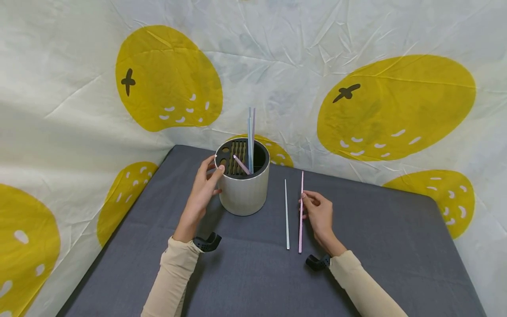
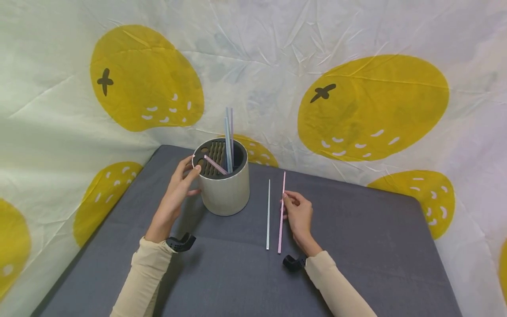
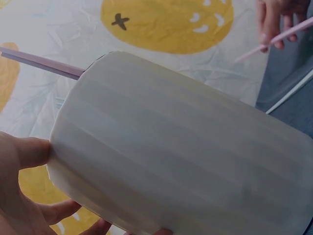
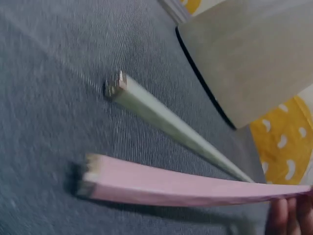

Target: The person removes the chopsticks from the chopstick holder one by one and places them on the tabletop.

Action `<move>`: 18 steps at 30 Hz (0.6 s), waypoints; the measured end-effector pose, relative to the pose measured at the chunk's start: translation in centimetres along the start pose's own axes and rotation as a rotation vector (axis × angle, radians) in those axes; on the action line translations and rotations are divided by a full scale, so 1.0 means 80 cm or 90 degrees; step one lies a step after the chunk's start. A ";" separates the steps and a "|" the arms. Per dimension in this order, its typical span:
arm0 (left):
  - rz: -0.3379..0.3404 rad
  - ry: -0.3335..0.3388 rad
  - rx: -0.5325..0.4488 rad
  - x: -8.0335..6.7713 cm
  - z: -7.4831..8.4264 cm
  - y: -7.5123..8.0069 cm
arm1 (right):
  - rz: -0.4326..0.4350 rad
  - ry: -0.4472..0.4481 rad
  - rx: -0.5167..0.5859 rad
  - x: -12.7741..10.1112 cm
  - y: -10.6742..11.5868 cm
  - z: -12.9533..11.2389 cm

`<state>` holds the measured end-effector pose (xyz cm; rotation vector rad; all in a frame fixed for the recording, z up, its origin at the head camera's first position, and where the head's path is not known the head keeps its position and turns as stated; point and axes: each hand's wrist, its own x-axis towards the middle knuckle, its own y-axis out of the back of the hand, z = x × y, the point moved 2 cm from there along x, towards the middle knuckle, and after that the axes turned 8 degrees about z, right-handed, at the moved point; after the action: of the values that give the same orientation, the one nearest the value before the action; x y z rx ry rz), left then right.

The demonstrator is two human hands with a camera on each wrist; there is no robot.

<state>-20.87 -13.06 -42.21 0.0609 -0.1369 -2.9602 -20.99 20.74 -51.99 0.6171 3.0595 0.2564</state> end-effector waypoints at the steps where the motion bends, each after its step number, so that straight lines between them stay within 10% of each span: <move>1: -0.001 0.000 -0.002 0.000 0.000 0.000 | -0.012 -0.005 -0.013 0.001 0.000 0.001; 18: -0.002 0.001 -0.007 0.000 0.000 0.001 | -0.035 0.030 -0.233 0.029 -0.011 0.022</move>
<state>-20.89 -13.12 -42.20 0.0616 -0.1197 -2.9634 -23.37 21.11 -53.83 0.5079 2.9493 0.8137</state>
